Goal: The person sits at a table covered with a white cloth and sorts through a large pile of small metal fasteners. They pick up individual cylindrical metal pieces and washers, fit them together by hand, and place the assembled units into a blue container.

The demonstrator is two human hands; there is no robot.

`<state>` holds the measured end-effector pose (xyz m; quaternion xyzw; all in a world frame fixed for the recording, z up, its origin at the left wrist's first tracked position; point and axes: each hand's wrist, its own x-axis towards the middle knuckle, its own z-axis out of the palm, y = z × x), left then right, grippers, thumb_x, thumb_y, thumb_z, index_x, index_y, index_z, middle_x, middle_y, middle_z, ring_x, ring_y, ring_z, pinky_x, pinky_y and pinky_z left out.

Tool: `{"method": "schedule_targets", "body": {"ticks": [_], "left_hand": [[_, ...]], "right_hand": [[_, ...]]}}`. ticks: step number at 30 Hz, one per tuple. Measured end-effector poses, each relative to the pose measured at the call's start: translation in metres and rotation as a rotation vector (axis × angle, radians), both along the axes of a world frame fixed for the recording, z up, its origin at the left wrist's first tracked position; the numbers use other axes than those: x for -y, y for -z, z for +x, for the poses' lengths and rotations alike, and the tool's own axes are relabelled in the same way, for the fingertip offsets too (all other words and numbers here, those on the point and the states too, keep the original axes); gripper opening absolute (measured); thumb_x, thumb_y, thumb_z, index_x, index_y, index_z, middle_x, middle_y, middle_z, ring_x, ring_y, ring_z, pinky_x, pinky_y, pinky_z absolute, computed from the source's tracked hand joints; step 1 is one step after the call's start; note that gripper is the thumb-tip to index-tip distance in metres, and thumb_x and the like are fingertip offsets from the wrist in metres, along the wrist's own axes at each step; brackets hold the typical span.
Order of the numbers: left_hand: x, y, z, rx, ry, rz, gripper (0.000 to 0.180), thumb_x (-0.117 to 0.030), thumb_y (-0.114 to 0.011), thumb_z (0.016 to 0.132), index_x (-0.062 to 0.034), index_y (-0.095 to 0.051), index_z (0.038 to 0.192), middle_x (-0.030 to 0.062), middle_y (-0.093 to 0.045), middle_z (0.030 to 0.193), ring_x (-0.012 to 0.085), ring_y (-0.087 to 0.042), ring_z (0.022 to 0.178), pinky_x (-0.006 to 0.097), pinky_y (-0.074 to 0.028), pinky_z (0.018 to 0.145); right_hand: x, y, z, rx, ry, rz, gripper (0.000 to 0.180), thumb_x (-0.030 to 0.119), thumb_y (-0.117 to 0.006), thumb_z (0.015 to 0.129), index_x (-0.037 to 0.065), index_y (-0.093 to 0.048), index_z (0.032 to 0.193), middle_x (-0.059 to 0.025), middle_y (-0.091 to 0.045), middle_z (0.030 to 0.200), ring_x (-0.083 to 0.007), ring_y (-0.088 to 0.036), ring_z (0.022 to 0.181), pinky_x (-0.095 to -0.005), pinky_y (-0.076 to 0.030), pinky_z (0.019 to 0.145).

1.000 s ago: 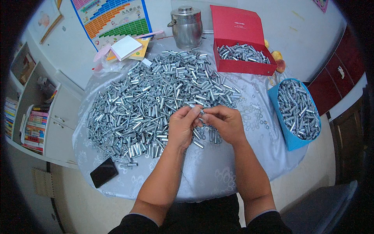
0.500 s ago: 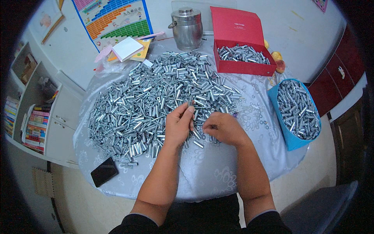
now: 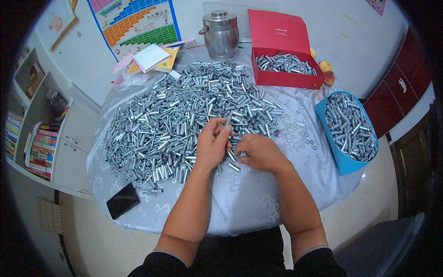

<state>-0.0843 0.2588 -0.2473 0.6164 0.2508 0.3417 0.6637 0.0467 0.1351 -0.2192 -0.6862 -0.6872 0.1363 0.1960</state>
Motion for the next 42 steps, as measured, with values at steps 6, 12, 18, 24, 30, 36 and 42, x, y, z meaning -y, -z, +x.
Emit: {"method": "schedule_targets", "body": {"ticks": [6,12,18,24,30,36,42], "left_hand": [[0.002,-0.002,0.001,0.062,0.010,-0.050,0.028,-0.010,-0.056,0.095,0.0029,-0.054,0.119,0.0106,-0.068,0.092,0.0096,-0.059,0.060,0.023,-0.050,0.054],[0.001,-0.001,0.000,0.062,0.014,-0.074,0.029,-0.009,-0.056,0.094,0.0042,-0.054,0.120,0.0112,-0.068,0.094,0.0097,-0.059,0.060,0.023,-0.050,0.054],[0.003,-0.003,0.000,0.026,0.059,-0.104,0.031,-0.008,-0.057,0.093,0.0051,-0.057,0.121,0.0130,-0.069,0.094,0.0124,-0.063,0.065,0.025,-0.054,0.058],[0.010,-0.008,0.002,0.007,0.149,-0.065,0.028,-0.007,-0.057,0.094,0.0052,-0.060,0.119,0.0127,-0.069,0.094,0.0153,-0.067,0.070,0.027,-0.056,0.062],[0.012,-0.005,0.002,-0.028,0.209,-0.064,0.031,-0.010,-0.059,0.094,0.0019,-0.061,0.122,0.0111,-0.069,0.093,0.0130,-0.066,0.070,0.024,-0.055,0.063],[0.012,-0.005,0.002,-0.025,0.211,-0.040,0.029,-0.011,-0.058,0.094,-0.0009,-0.063,0.121,0.0093,-0.069,0.090,0.0121,-0.065,0.069,0.023,-0.054,0.061],[0.012,-0.008,0.002,-0.045,0.228,-0.014,0.029,-0.011,-0.058,0.094,-0.0029,-0.064,0.121,0.0063,-0.067,0.085,0.0099,-0.061,0.062,0.023,-0.051,0.057]], "right_hand": [[0.001,0.007,0.001,0.018,-0.006,0.010,0.013,0.021,-0.072,0.075,0.012,-0.068,0.084,-0.0078,-0.063,0.088,-0.0273,-0.062,0.089,-0.0405,-0.050,0.076],[0.009,0.015,0.027,-0.126,0.232,0.096,0.013,0.017,-0.069,0.077,0.008,-0.067,0.085,-0.0105,-0.066,0.086,-0.0303,-0.064,0.080,-0.0411,-0.051,0.071],[0.003,0.017,0.029,-0.374,0.481,0.357,0.013,0.014,-0.068,0.082,0.003,-0.068,0.089,-0.0114,-0.068,0.078,-0.0220,-0.065,0.068,-0.0327,-0.051,0.064],[-0.005,0.011,0.014,-0.817,0.595,0.628,0.009,0.007,-0.068,0.085,-0.001,-0.068,0.091,-0.0054,-0.067,0.076,-0.0108,-0.063,0.067,-0.0257,-0.050,0.062],[-0.001,0.006,0.009,-0.646,0.486,0.637,0.010,0.004,-0.068,0.083,0.000,-0.069,0.093,-0.0093,-0.069,0.084,-0.0140,-0.066,0.073,-0.0267,-0.052,0.064],[-0.001,0.004,0.010,-0.492,0.349,0.705,0.009,0.002,-0.067,0.083,0.000,-0.069,0.092,-0.0110,-0.069,0.090,-0.0171,-0.067,0.075,-0.0272,-0.053,0.065],[0.000,0.005,0.010,-0.638,0.320,0.642,0.009,0.000,-0.066,0.084,-0.002,-0.068,0.093,-0.0097,-0.069,0.096,-0.0127,-0.065,0.082,-0.0249,-0.052,0.071]]}}
